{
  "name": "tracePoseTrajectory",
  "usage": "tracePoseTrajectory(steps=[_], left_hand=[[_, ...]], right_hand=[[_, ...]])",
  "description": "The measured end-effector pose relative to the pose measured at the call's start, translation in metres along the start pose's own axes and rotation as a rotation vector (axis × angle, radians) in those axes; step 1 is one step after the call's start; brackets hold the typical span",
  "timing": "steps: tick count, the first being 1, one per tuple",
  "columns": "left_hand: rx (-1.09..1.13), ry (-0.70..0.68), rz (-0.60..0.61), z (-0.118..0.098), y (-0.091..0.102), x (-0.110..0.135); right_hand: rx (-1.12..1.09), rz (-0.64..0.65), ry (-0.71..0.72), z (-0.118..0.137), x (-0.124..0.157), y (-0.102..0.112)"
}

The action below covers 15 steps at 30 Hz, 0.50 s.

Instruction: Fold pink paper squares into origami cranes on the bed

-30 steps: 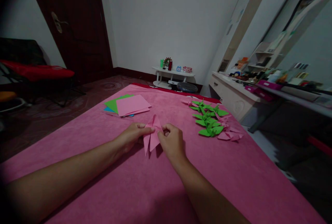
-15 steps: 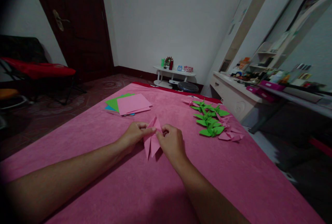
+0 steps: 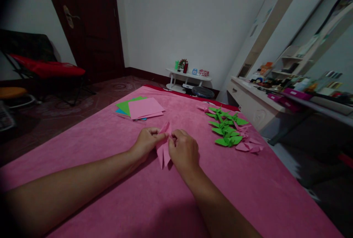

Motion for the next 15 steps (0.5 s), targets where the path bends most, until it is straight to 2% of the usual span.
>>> tracePoseTrajectory(steps=[9,15], left_hand=[[-0.013,-0.001,0.057,-0.0005,-0.0041,0.0004],[-0.012,0.006,-0.017,-0.0015,-0.0006,0.0001]], right_hand=[[-0.062,0.031,0.007,-0.0022,-0.0016,0.0001],[-0.076,-0.002,0.004,-0.0021,-0.0015,0.0002]])
Point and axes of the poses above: each hand's wrist, its own x-axis away from the middle knuckle, its own y-axis out of the back of the hand, z = x × y, the point moved 6 cm from there along -x, towards the middle knuckle, and after that the axes turned 12 degrees about y, right-handed, at the moved point
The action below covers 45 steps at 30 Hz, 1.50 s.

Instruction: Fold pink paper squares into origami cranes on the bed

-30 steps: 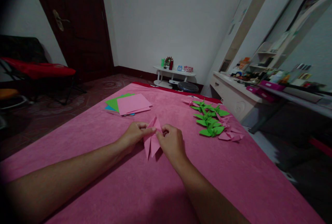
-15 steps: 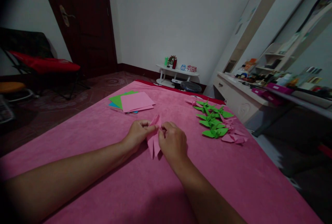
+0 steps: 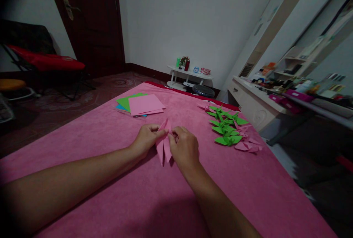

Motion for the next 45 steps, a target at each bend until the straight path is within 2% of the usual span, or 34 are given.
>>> tracePoseTrajectory(steps=[6,14,20,30,35,40,45], left_hand=[[0.122,-0.004,-0.042,-0.005,0.003,0.002],[0.249,0.058,0.051,0.000,-0.004,0.000],[0.281,0.086,0.078,0.004,-0.004,-0.001],[0.321,0.122,0.116,0.006,-0.005,-0.002],[0.289,0.114,0.107,0.004,-0.005,0.000],[0.201,0.054,0.117,0.002,-0.005,0.002],[0.176,0.054,0.066,0.003,-0.003,0.001]], right_hand=[[-0.057,-0.015,0.021,0.004,0.003,-0.002],[-0.002,-0.065,0.014,0.002,0.006,0.001],[0.064,-0.082,0.081,0.009,0.008,0.001],[0.152,0.040,0.174,0.019,0.009,-0.002],[0.066,0.006,0.169,0.018,0.008,-0.002],[-0.088,-0.105,0.118,0.010,0.006,0.001],[-0.170,-0.128,0.119,0.012,0.004,0.003]])
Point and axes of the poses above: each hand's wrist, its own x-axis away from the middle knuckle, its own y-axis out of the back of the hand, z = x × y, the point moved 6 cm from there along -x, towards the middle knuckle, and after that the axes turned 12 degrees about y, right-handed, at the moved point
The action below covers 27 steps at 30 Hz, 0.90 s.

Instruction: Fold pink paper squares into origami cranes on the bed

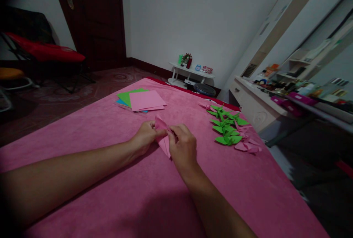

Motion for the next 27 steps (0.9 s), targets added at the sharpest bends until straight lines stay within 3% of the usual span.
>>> tracePoseTrajectory(steps=[6,13,27], left_hand=[[0.072,0.016,-0.044,-0.0023,0.0004,0.0028],[0.074,0.006,-0.012,-0.0009,-0.0006,0.0007],[0.019,0.179,0.044,0.0005,-0.0006,-0.0028]], right_hand=[[0.005,0.018,0.046,0.0068,-0.0003,-0.0024],[0.047,0.057,0.079,0.0070,0.0010,-0.0049],[0.137,0.139,0.063,0.0026,0.0036,-0.0062]])
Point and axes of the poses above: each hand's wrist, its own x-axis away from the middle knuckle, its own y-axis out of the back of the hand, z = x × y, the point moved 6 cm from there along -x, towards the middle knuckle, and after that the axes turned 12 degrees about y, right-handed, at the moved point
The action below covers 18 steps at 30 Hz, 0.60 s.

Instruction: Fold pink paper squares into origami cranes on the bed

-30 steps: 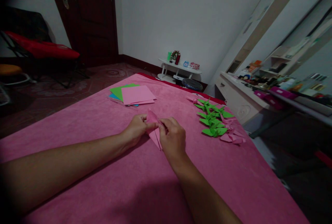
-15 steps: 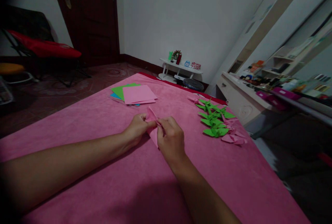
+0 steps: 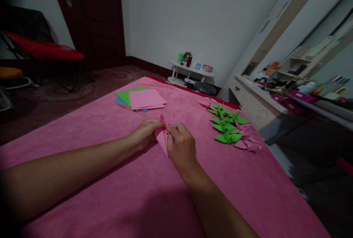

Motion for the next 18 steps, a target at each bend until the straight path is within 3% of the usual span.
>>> tracePoseTrajectory(steps=[12,18], left_hand=[[-0.032,-0.077,0.065,-0.0019,-0.0036,0.0052],[-0.037,-0.080,0.033,-0.0012,-0.0038,0.0052]], right_hand=[[-0.028,-0.072,-0.019,-0.0021,-0.0006,0.0054],[0.040,-0.024,-0.002,0.0011,-0.0010,0.0039]])
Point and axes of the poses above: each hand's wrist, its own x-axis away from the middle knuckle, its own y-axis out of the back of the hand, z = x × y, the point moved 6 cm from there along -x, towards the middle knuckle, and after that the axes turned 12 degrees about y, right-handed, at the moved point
